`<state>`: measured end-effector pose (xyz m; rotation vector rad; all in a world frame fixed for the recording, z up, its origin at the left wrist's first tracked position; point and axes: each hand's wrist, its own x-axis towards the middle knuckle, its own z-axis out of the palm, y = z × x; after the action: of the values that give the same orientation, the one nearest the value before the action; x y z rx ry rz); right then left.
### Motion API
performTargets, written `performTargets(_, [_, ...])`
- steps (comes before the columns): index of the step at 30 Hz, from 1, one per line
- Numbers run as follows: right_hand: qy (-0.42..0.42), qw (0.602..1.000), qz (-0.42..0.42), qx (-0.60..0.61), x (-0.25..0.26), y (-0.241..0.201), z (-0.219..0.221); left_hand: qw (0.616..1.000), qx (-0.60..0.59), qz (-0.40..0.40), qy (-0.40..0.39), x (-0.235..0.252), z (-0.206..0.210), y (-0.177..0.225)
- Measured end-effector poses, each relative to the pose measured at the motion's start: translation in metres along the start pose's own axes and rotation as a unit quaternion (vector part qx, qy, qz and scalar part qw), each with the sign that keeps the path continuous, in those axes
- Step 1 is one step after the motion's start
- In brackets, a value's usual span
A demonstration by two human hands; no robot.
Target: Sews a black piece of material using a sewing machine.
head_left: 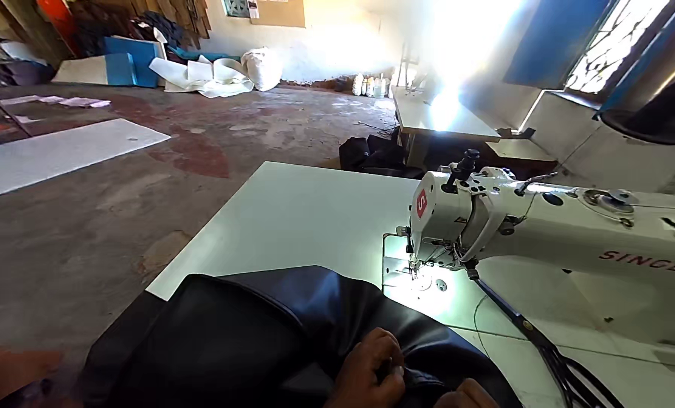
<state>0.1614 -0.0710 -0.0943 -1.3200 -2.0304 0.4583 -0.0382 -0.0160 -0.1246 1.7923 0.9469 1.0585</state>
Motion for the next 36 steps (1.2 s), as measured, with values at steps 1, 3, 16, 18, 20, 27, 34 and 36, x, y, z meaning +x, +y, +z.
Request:
performTargets(1, [0.009, 1.0, 0.006, 0.01, 0.001, 0.0, -0.001, 1.0, -0.011, 0.015, -0.001, -0.001, -0.001, -0.003])
performTargets(3, [0.02, 0.999, 0.011, 0.027, 0.003, -0.001, -0.003, 0.999, -0.024, 0.038, -0.025, -0.003, -0.005, -0.01])
performTargets(16, [0.097, 0.979, 0.092, -0.151, 0.055, 0.077, -0.04, 1.0, -0.005, 0.024, -0.019, -0.005, 0.0, -0.005])
performTargets(18, [0.105, 0.971, 0.126, -0.176, 0.067, 0.104, -0.045, 0.999, -0.031, 0.022, -0.008, -0.003, -0.001, -0.004])
performTargets(20, [0.069, 0.965, 0.174, -0.182, 0.078, 0.118, -0.047, 0.999, -0.035, 0.01, -0.008, -0.003, -0.004, -0.003])
performTargets(27, [-0.026, 0.945, 0.178, -0.274, 0.09, 0.13, -0.037, 0.999, -0.038, -0.016, 0.032, -0.008, -0.004, -0.003])
performTargets(34, [-0.002, 0.964, 0.114, -0.24, 0.06, 0.096, -0.044, 0.994, -0.008, 0.1, -0.038, -0.01, -0.011, -0.008])
performTargets(36, [-0.025, 0.972, 0.124, -0.197, 0.054, 0.078, -0.053, 0.996, 0.006, 0.082, -0.041, -0.009, -0.011, -0.007])
